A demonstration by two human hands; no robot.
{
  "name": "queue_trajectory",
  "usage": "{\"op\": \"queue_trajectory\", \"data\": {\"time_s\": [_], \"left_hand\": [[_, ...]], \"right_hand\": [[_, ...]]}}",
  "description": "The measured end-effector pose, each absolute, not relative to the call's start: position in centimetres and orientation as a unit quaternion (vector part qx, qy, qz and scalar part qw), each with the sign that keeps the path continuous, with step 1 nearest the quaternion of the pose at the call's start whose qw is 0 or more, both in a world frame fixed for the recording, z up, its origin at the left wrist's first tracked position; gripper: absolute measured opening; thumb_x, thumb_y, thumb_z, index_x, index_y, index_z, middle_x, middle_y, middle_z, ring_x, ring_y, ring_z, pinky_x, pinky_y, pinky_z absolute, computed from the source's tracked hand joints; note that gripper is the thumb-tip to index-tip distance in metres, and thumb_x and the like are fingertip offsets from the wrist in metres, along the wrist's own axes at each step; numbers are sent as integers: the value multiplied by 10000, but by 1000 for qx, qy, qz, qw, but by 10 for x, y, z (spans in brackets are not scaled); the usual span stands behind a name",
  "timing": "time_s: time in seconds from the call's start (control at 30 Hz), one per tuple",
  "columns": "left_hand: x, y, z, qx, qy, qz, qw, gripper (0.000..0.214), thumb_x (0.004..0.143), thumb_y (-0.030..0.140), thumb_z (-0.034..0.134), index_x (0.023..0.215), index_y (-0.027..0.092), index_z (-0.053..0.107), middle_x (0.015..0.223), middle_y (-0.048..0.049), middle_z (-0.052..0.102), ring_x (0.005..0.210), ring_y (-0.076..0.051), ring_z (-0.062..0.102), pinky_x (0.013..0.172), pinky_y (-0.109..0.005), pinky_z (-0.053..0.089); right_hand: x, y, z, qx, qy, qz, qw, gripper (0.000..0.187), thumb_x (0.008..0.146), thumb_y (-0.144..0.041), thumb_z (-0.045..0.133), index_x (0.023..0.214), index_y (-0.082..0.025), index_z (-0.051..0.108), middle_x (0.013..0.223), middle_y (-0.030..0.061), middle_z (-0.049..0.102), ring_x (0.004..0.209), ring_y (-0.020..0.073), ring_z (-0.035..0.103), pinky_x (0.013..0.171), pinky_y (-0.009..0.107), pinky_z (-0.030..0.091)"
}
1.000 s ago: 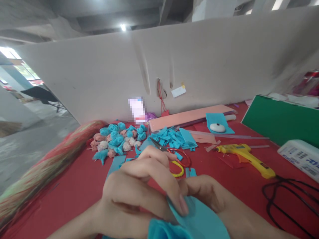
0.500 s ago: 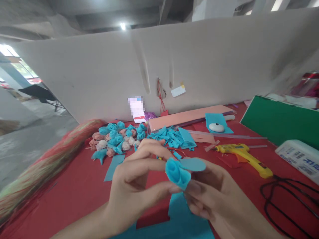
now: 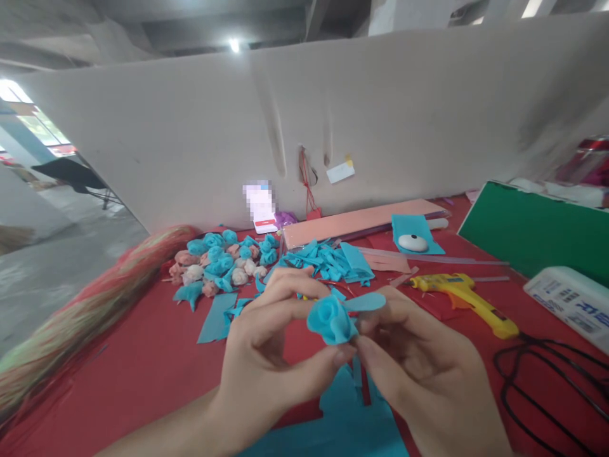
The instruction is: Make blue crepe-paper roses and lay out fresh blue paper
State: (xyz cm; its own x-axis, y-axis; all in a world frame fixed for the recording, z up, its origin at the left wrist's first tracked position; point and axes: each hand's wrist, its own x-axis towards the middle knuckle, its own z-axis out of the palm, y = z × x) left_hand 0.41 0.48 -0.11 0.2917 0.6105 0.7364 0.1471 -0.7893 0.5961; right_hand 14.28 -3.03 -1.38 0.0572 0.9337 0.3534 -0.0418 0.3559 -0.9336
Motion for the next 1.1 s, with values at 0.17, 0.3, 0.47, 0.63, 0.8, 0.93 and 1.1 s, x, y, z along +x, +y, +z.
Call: {"op": "queue_trajectory", "data": {"time_s": [0.17,0.3,0.47,0.63,0.8,0.93,1.1], "left_hand": [[6,3,0,768,247,550,215,93,689,80,634,686,173,627,723,-7,585,728,-133,537,717,-274,486],[5,2,2,774,248,540,218,128,688,49,593,679,174,617,720,-11,579,716,-142,542,695,-302,488],[1,1,6,786,264,514,218,202,680,-1,558,720,190,612,754,5,578,744,-133,547,699,-284,483],[-2,2,7,785,270,508,230,208,682,8,581,745,203,622,774,13,587,771,-129,536,759,-280,477],[-1,4,5,791,265,520,183,235,657,8,590,774,206,633,813,6,602,788,-142,543,832,-328,439],[0,2,5,791,262,526,170,170,655,83,652,775,200,623,812,-6,617,773,-156,550,762,-328,454],[-1,0,4,809,235,521,140,256,636,5,580,820,178,619,834,-2,622,781,-129,550,818,-302,442]], "right_hand": [[143,-31,-16,-417,-579,337,615,125,692,-131,590,708,-254,574,702,-34,554,590,98,542,465,186,420],[142,-29,-16,-422,-583,347,602,99,693,-134,566,691,-233,560,670,-26,545,566,107,531,453,205,419],[145,-26,-12,-417,-621,342,568,86,697,-132,558,706,-217,569,648,-19,515,550,113,520,445,217,433],[147,-21,-7,-393,-651,315,568,89,705,-113,558,679,-198,572,653,-2,541,566,121,533,438,212,445],[149,-17,-10,-367,-651,300,594,103,706,-108,606,664,-201,592,615,-25,510,517,87,480,460,200,447],[153,-10,-22,-302,-659,291,624,127,730,-114,631,760,-237,639,680,-27,558,559,79,500,512,195,463],[157,-5,-35,-258,-695,264,617,232,726,-90,650,864,-275,670,791,-12,626,587,79,557,507,178,466]]}}
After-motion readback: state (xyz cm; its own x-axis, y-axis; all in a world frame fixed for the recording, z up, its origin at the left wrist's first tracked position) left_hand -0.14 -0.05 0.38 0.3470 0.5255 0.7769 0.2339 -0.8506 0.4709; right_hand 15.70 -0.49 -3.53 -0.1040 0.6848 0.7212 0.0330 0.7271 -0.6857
